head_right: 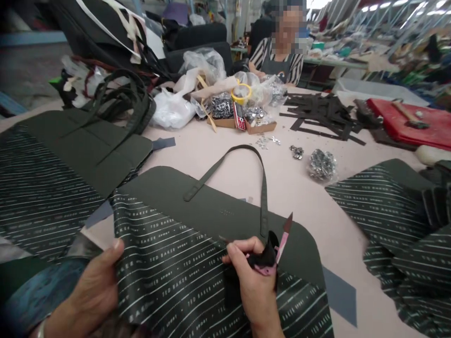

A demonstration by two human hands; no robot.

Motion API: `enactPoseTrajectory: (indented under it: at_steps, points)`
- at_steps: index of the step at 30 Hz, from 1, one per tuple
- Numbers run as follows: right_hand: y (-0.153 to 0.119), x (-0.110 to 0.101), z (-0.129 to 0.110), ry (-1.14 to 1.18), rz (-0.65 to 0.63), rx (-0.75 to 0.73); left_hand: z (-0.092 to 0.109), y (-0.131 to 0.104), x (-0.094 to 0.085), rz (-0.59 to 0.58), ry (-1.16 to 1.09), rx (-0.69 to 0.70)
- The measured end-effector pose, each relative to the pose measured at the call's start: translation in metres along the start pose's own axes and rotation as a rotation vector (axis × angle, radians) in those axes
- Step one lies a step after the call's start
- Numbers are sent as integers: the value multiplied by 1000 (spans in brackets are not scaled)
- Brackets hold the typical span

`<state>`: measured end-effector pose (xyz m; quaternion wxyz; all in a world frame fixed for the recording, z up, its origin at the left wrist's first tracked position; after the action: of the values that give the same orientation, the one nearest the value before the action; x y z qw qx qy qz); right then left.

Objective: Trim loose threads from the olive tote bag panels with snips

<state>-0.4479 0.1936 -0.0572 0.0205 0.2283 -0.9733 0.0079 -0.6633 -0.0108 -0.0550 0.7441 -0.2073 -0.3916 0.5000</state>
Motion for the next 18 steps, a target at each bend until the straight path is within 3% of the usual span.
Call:
enactPoseTrajectory:
  at_steps: [2,5,7,11,18]
  points:
    - [-1,1,-10,-86,-23,-45,-24,-3,22,6,-121,-44]
    - [-2,5,-22,-175,-40,-100,-39,-1,59,5,-74,-64]
    - [-2,4,-26,-190,-14,-119,-45,3,73,26,-18,-122]
    - [-3,3,-25,-192,22,-134,-54,8,70,134,41,-250]
    - [-5,5,-32,-297,15,-201,-67,4,62,36,-3,-374]
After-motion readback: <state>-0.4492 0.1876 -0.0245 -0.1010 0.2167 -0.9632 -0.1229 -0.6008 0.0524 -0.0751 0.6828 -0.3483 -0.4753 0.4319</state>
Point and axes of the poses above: each hand's wrist, its own y-axis towards the middle knuckle, its own x-axis out of the palm, z = x × y, the point moved 10 cm from there along y, towards the middle knuckle, and after that the axes turned 5 degrees about -x, right-handed, at the moved point
